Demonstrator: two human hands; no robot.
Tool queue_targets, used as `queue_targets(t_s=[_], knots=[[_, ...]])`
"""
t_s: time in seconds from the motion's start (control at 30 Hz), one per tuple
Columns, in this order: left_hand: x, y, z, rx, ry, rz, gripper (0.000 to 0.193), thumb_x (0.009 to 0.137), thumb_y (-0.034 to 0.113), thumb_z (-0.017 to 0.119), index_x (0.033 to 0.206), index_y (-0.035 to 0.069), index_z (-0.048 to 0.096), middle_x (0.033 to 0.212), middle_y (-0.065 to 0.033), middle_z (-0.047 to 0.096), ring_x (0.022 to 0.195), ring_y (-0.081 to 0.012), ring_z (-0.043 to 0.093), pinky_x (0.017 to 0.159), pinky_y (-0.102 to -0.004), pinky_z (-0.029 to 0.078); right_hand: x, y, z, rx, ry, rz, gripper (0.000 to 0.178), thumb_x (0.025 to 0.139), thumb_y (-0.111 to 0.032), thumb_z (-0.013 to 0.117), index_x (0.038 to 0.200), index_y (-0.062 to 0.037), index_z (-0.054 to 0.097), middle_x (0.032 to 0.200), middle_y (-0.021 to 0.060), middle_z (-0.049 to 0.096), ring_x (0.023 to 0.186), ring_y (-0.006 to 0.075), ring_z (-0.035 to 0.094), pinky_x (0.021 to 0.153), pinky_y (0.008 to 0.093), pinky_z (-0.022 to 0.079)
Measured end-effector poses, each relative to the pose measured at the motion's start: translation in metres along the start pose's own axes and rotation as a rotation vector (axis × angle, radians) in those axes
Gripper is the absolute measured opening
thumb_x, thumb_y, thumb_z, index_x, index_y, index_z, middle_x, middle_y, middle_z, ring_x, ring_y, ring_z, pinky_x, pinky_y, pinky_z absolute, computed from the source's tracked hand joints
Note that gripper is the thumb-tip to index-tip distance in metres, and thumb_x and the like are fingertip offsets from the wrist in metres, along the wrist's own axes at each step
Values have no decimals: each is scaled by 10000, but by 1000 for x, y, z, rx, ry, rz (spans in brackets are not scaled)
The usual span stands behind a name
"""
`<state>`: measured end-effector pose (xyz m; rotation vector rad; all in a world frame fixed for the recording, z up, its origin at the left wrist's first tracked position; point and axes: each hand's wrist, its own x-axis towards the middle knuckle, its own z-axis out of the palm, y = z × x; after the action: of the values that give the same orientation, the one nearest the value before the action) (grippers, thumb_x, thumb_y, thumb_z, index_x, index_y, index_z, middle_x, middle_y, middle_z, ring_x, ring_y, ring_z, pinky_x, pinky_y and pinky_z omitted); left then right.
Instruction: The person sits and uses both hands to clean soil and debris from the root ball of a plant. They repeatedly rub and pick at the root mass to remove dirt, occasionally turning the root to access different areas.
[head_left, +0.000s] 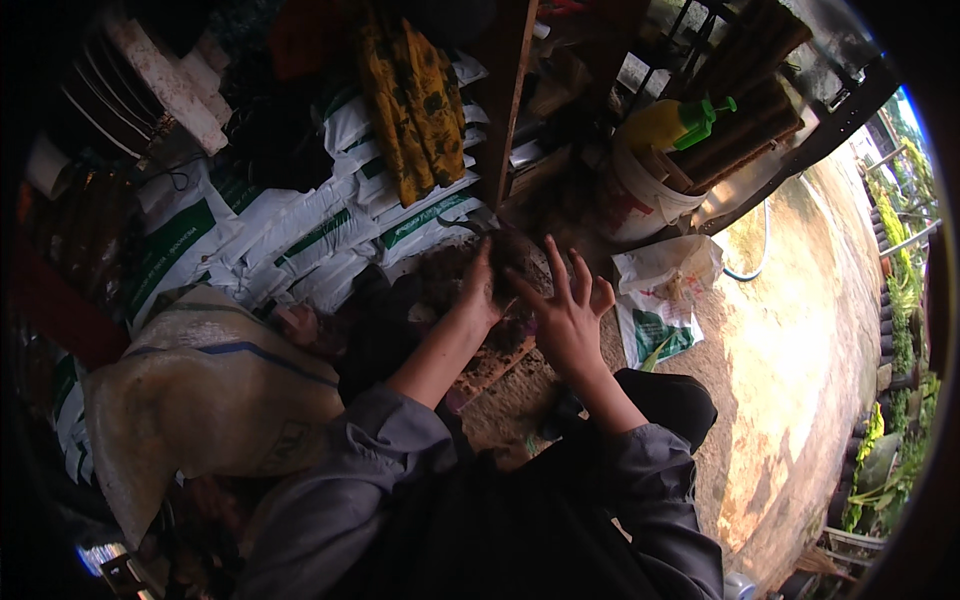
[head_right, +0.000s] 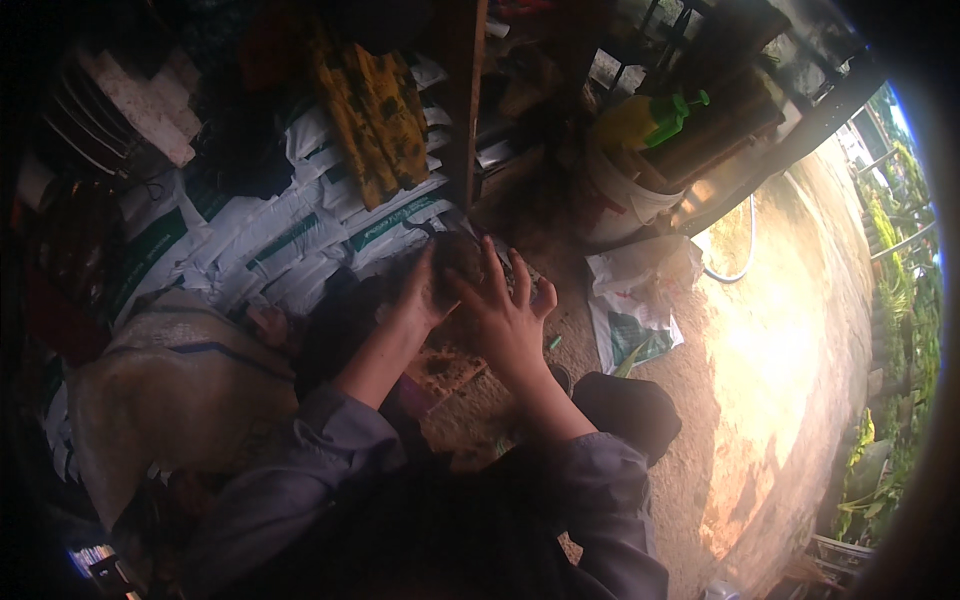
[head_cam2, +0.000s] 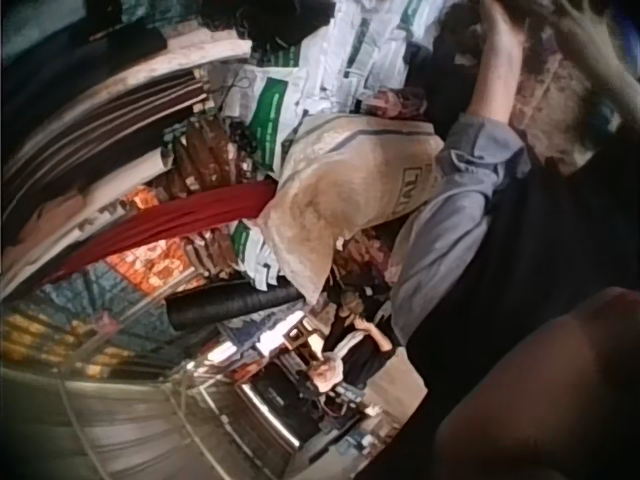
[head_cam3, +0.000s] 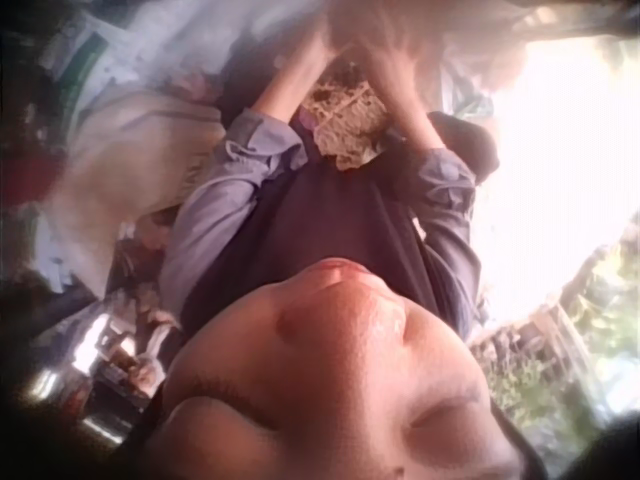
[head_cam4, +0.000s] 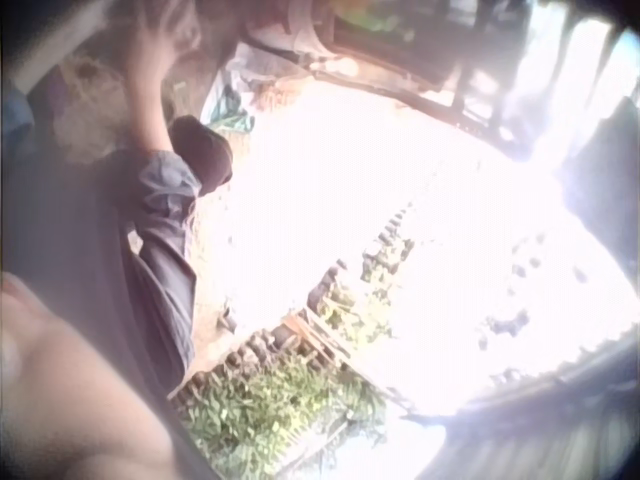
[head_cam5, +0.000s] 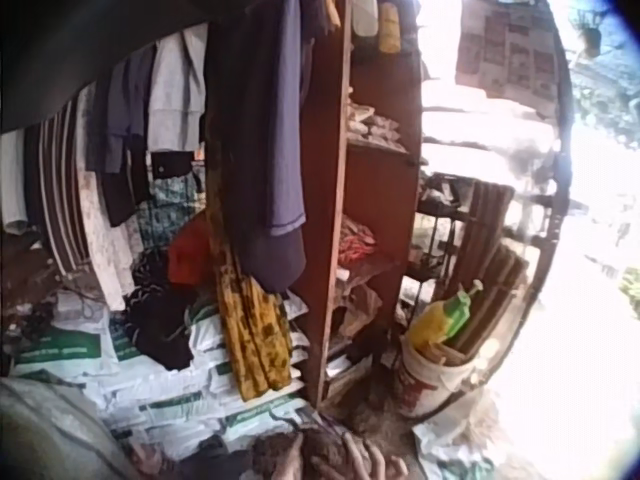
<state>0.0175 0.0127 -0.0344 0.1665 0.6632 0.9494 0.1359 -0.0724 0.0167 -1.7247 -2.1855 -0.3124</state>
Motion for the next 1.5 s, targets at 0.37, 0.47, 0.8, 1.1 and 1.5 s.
queue_targets(t_s=[0.37, 0.47, 0.8, 1.1, 1.5], knots=[[6, -6, -17, 48, 83, -82, 446, 995, 389, 298, 1258, 94, 505, 1219, -81, 558, 1124, -219, 537, 968, -387, 447, -7, -6, 10, 85, -13, 3, 566, 692, -78, 586, 1208, -310, 592, 1504, 31, 276, 1314, 313, 316, 987, 527, 193], [5, -6, -14, 46, -193, -69, 439, 1002, 362, 292, 1305, 95, 465, 1249, -99, 535, 1139, -228, 528, 977, -387, 440, -2, 13, -9, 306, 95, 69, 559, 657, -60, 627, 1144, -334, 637, 1507, 61, 267, 1304, 342, 308, 970, 522, 204], [-8, -18, -3, 282, -266, -123, 522, 923, 418, 539, 1338, 121, 427, 1244, -88, 524, 1124, -229, 541, 904, -405, 494, -18, 22, -18, 209, 53, 70, 524, 624, -51, 631, 1096, -275, 662, 1449, 72, 370, 1275, 324, 356, 981, 464, 213], [-3, -21, 4, 206, -275, -147, 444, 983, 372, 389, 1317, 89, 460, 1217, -73, 558, 1089, -209, 570, 906, -381, 497, -18, 37, -28, 232, 8, 27, 522, 598, -82, 675, 1069, -309, 671, 1438, 48, 375, 1266, 348, 353, 970, 506, 242], [-20, -15, -5, -188, -650, -208, 568, 962, 460, 304, 1364, 72, 406, 1335, -115, 479, 1206, -270, 485, 1016, -500, 385, -7, 51, -66, 613, 237, 98, 363, 782, 61, 507, 1103, -67, 619, 1127, 90, 620, 1047, 262, 566, 915, 335, 361]])
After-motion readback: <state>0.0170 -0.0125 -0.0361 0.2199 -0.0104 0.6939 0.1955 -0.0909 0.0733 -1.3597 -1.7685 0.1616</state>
